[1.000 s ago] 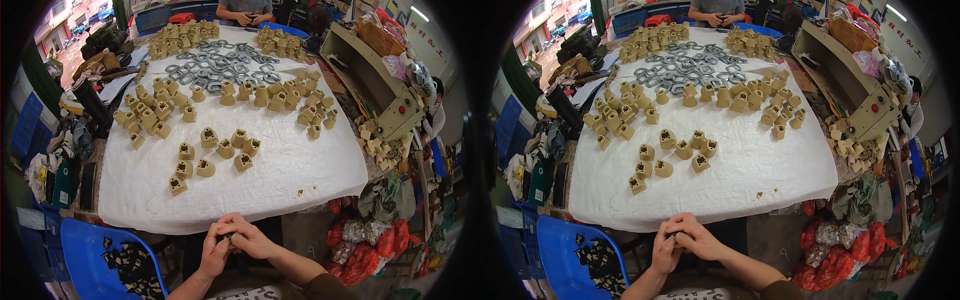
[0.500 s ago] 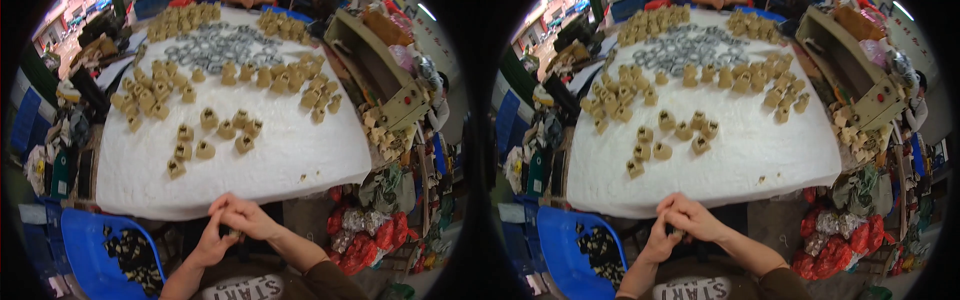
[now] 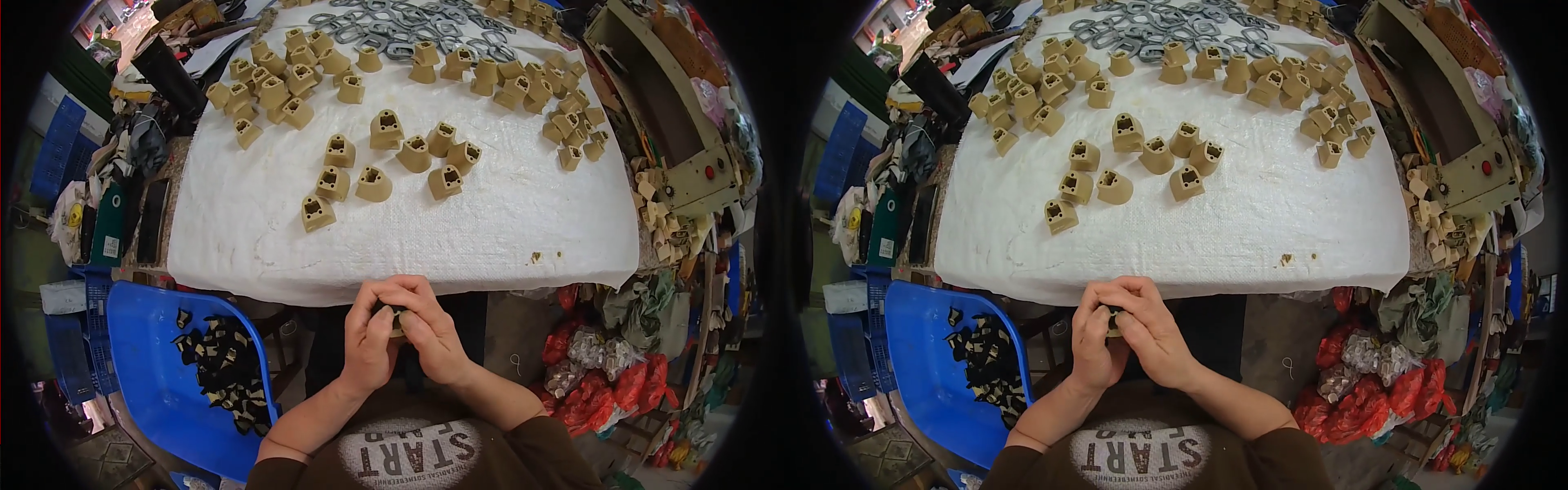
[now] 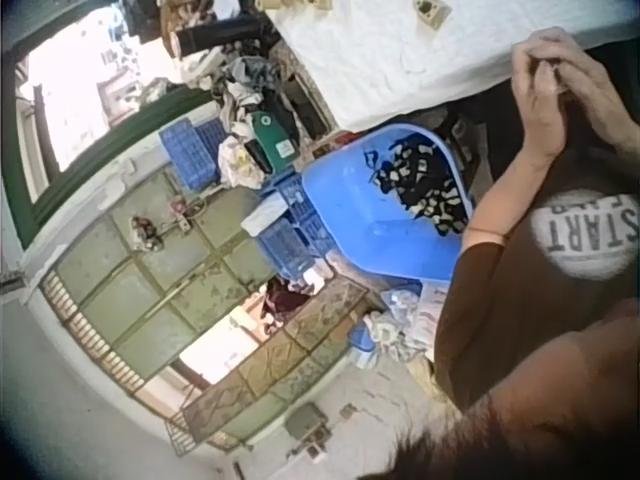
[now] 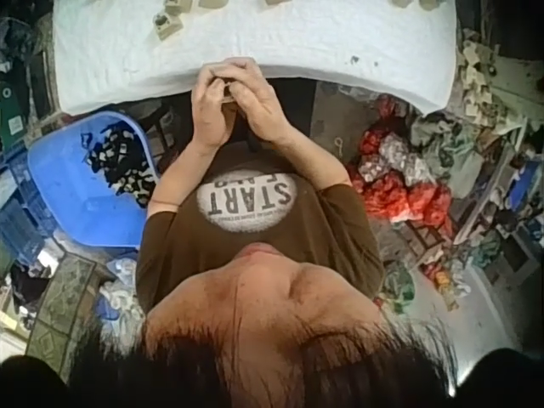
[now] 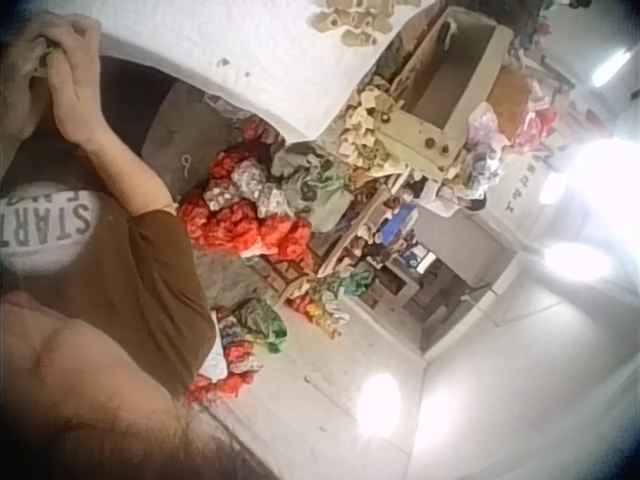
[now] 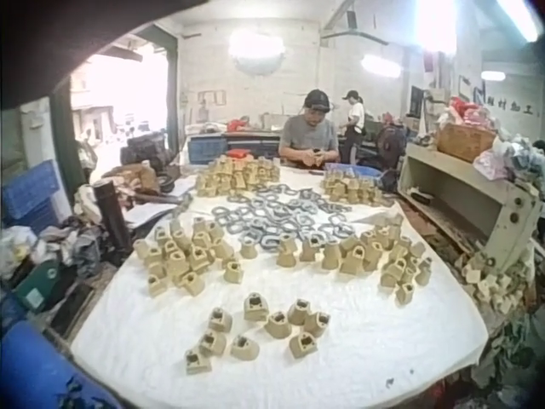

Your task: Manually assembling small plastic and metal components for shoe manufacturing.

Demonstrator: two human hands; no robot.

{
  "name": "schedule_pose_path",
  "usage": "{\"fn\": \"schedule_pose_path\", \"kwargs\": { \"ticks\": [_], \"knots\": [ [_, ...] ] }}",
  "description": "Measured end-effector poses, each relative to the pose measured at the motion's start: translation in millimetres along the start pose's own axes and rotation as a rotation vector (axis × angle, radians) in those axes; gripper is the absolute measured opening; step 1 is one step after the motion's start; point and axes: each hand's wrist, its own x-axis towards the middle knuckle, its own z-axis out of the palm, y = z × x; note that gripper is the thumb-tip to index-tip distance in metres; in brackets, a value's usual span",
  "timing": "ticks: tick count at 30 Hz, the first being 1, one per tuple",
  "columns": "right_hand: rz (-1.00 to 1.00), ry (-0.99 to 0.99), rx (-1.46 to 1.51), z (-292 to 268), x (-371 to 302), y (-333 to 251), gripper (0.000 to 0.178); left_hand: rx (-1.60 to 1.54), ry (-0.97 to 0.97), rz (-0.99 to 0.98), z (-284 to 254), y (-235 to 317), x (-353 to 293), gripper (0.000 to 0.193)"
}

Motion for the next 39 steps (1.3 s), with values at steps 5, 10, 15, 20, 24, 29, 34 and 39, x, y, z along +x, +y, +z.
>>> {"fn": "schedule_pose_path", "kwargs": {
  "ticks": [5, 10, 15, 20, 24, 29, 34, 39],
  "knots": [
    [0.064, 0.017, 0.070, -3.8, -1.9, 7.6, 0.030, 0.023, 0.001, -0.086, 5.4, 3.2, -1.8, 0.025],
    [0.137, 0.094, 0.092, -17.8, 3.5, 1.8, 0.038, -0.024, -0.069, -0.106, -5.8, 12.2, 5.2, 0.046],
    [0.108, -0.079, -0.513, -25.7, 3.4, -12.5, 0.056, 1.020, 0.097, 0.380, -13.5, 5.8, 11.2, 0.070],
    [0.336, 0.122, -0.233, -30.6, 9.1, -0.1, 0.044, 0.677, -0.037, 0.181, -5.1, 9.4, 5.4, 0.066],
    [0.383, 0.118, 0.021, -33.8, 2.1, -1.7, 0.042, 0.608, -0.087, 0.137, -20.6, 14.4, 12.0, 0.050],
    [0.213, -0.036, -0.218, -24.5, -2.3, -5.5, 0.044, 0.611, -0.192, 0.116, -10.8, 10.2, 7.6, 0.044],
    [0.410, -0.116, -0.271, -25.9, 1.3, -16.1, 0.047, 0.553, -0.160, -0.005, -20.2, 14.0, 7.2, 0.043],
    [-0.256, 0.034, -0.636, -47.7, 12.2, -5.2, 0.024, 0.404, -0.288, -0.148, -23.2, 18.8, 5.9, 0.044]
  ]
}}
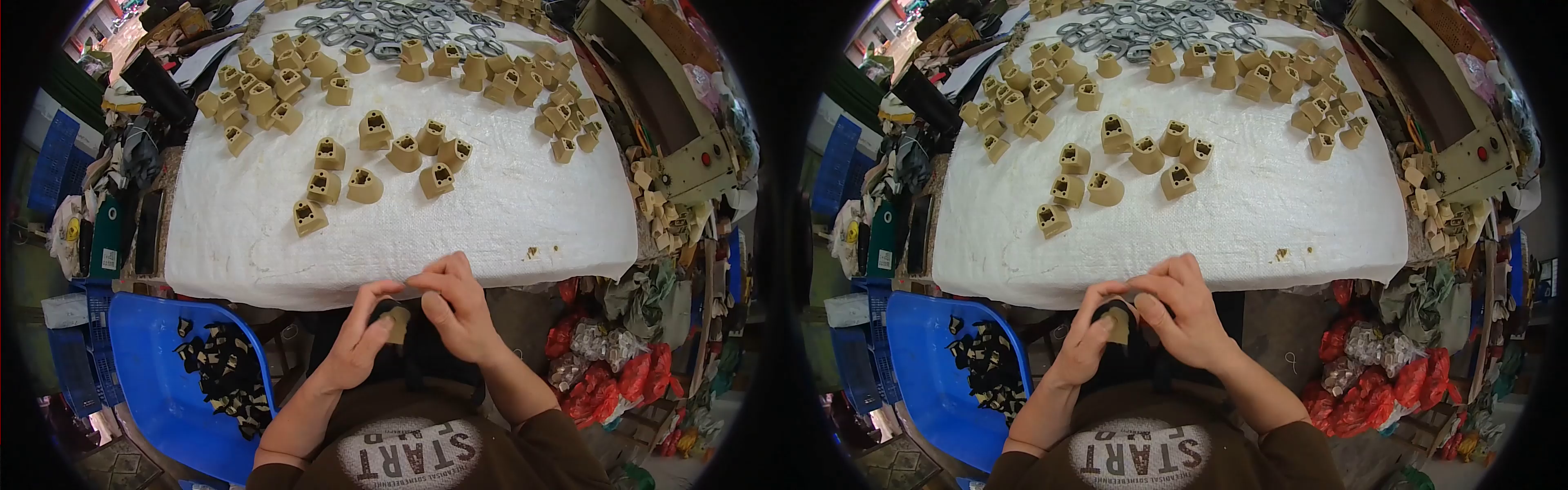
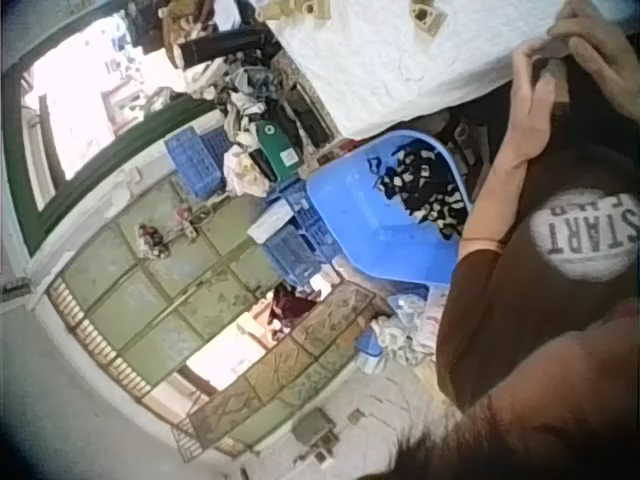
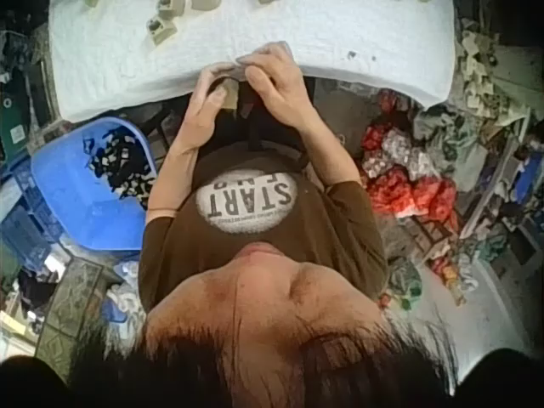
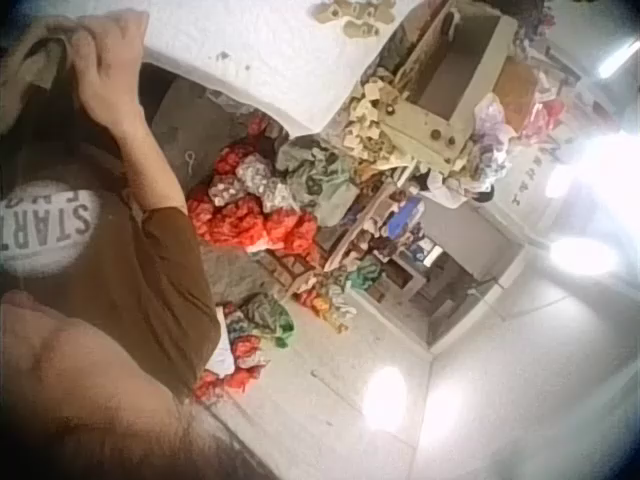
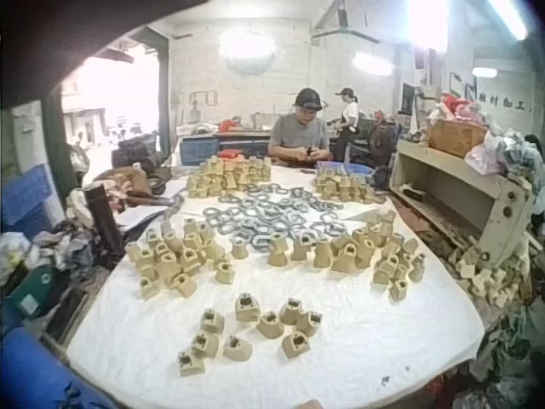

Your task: Manually assembling small plastic and metal components for shoe manufacturing.

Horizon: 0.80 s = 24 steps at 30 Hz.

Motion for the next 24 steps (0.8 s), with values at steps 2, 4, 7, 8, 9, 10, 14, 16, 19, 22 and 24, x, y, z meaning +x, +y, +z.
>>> {"fn": "schedule_pose_path", "kwargs": {
  "ticks": [2, 4, 7, 8, 9, 10, 14, 16, 19, 22, 24],
  "knots": [
    [0.141, -0.010, 0.260, 3.8, 2.0, 1.4, 0.018, 0.029, -0.088, -0.021, 2.0, 5.6, 1.2, 0.044],
    [0.460, -0.318, 0.931, 4.3, 9.6, 6.2, 0.017, 0.037, -0.142, 0.049, 6.3, 7.7, 2.5, 0.048],
    [0.334, -0.394, 0.967, 8.7, 10.3, 13.8, 0.015, 0.004, -0.120, -0.015, 8.0, 8.1, 0.5, 0.047],
    [0.240, -0.413, 0.943, 9.0, 9.2, 15.5, 0.016, -0.017, -0.105, -0.083, 8.6, 8.3, -0.5, 0.047],
    [0.242, -0.414, 0.943, 8.8, 8.4, 13.2, 0.016, -0.019, -0.105, -0.084, 9.3, 8.5, -0.7, 0.047],
    [0.209, -0.372, 0.818, 10.4, 7.6, 9.2, 0.015, -0.022, -0.098, -0.116, 9.0, 8.5, -0.4, 0.045],
    [0.158, -0.190, 0.548, 28.2, -4.8, 8.8, 0.026, -0.080, -0.011, -0.135, 9.4, 0.1, 1.6, 0.039],
    [0.240, -0.133, 0.709, 36.2, -8.0, 4.6, 0.034, -0.149, 0.030, -0.094, 16.2, 0.1, 5.0, 0.034],
    [0.464, -0.100, 1.025, 39.2, -22.8, 0.8, 0.049, -0.365, 0.088, -0.036, 16.3, -5.3, 5.4, 0.031],
    [0.656, -0.129, 1.179, 37.4, -22.9, -5.2, 0.048, -0.431, 0.150, -0.028, 16.2, -6.0, 4.7, 0.030],
    [0.570, -0.071, 1.031, 39.6, -18.6, -10.1, 0.036, -0.349, 0.199, -0.038, 17.6, -6.8, 4.6, 0.029]
  ]
}}
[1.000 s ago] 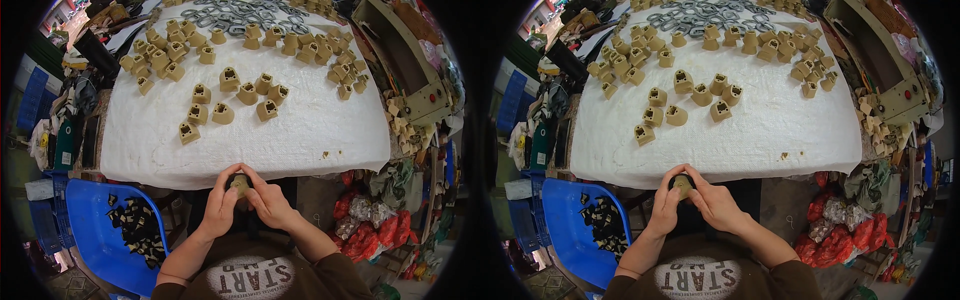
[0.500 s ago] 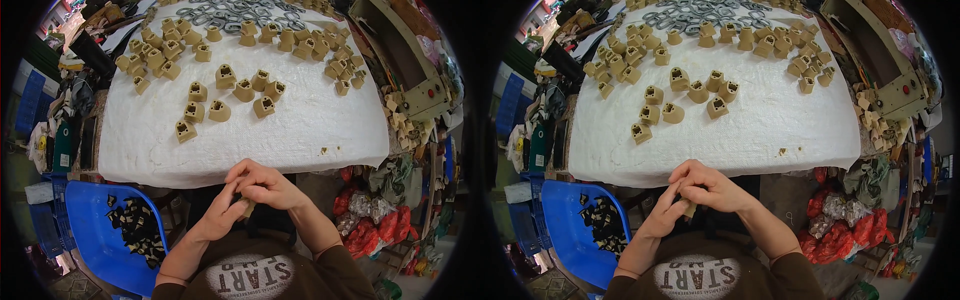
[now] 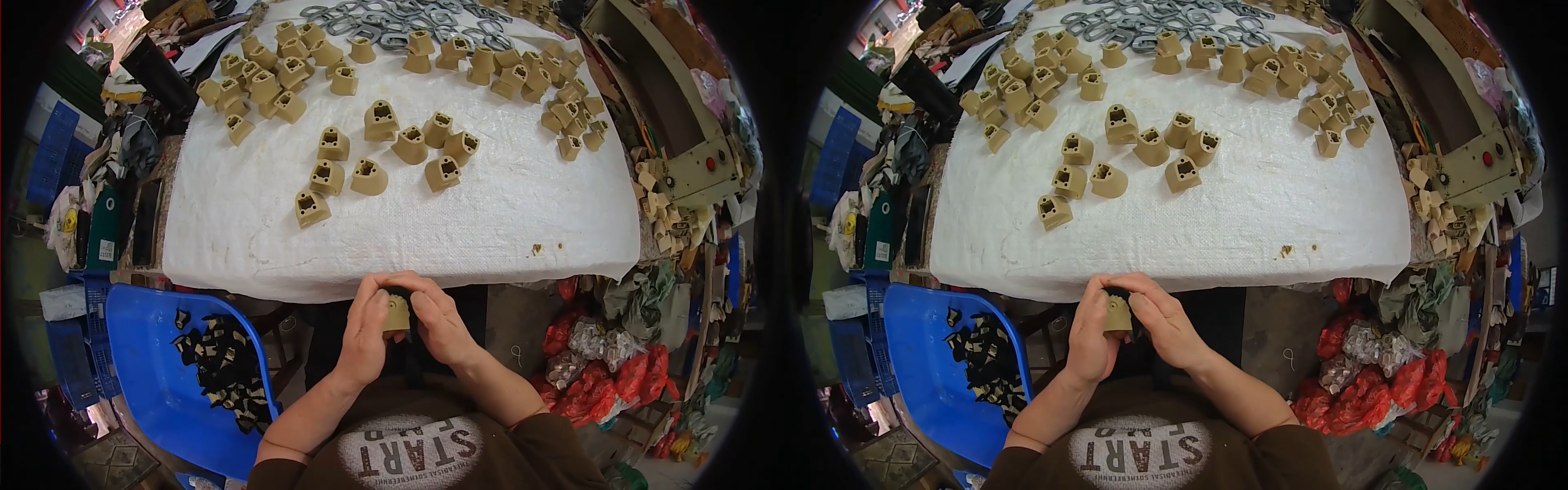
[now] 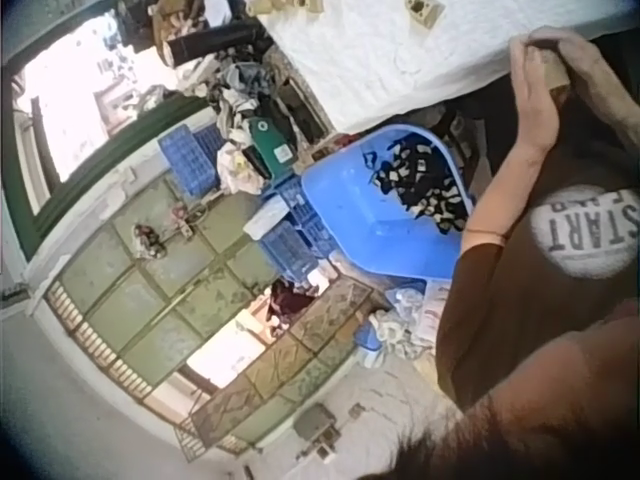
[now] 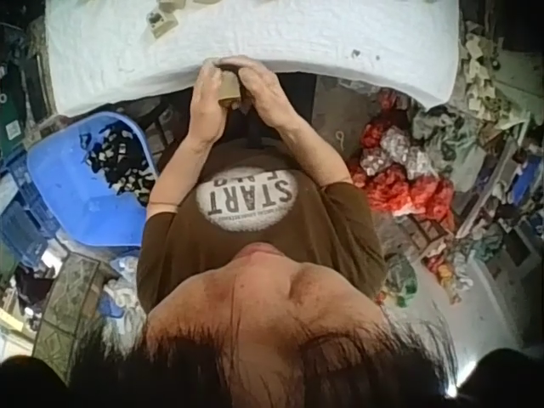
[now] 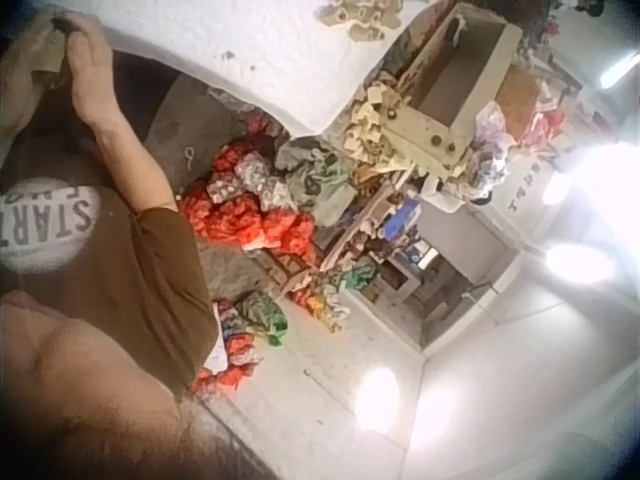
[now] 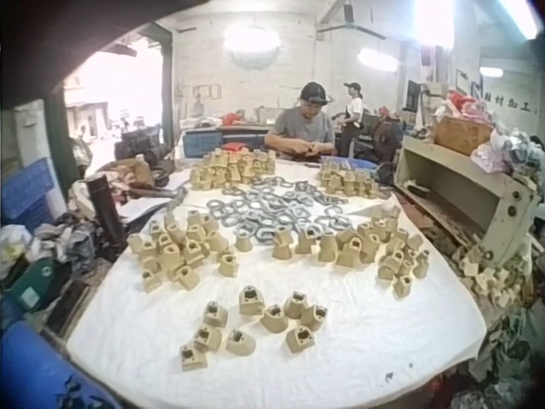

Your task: Manually assembling small plastic and metal components for shoe manufacturing.

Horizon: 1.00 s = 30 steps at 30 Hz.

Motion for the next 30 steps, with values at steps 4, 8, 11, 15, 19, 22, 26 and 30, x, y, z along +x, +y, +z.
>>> {"fn": "schedule_pose_path", "kwargs": {
  "ticks": [4, 8, 11, 15, 19, 22, 26, 30],
  "knots": [
    [-0.363, 0.072, -0.497, 5.1, 1.0, 5.0, 0.033, 0.221, 0.036, 0.131, 1.7, -13.4, 2.6, 0.025],
    [-0.034, 0.056, -0.281, 9.0, -1.1, -5.9, 0.035, 0.092, 0.060, 0.000, 0.1, -6.8, -0.5, 0.030],
    [0.052, -0.033, -0.143, -5.3, 0.4, -11.5, 0.039, -0.296, 0.031, -0.077, -2.0, 4.1, 1.9, 0.038],
    [-0.437, -0.069, -0.866, -19.5, 8.8, -25.6, 0.038, -0.475, -0.067, -0.215, -9.9, 13.0, 2.4, 0.051],
    [-0.507, -0.014, -0.958, -15.6, 7.3, -26.5, 0.017, -0.348, -0.160, -0.254, -10.1, 4.2, -2.7, 0.045],
    [-0.370, 0.118, -0.668, -14.6, 6.2, -21.0, 0.007, 0.164, 0.107, 0.127, -10.3, 1.4, -3.7, 0.036],
    [-0.197, 0.069, -0.562, -13.1, 2.6, -18.4, 0.014, 0.200, -0.017, 0.088, -25.8, 15.4, -4.0, 0.025],
    [-0.191, 0.042, -0.616, -9.1, 1.0, -10.4, 0.017, 0.264, 0.038, 0.139, -22.0, 13.7, -2.2, 0.013]
  ]
}}
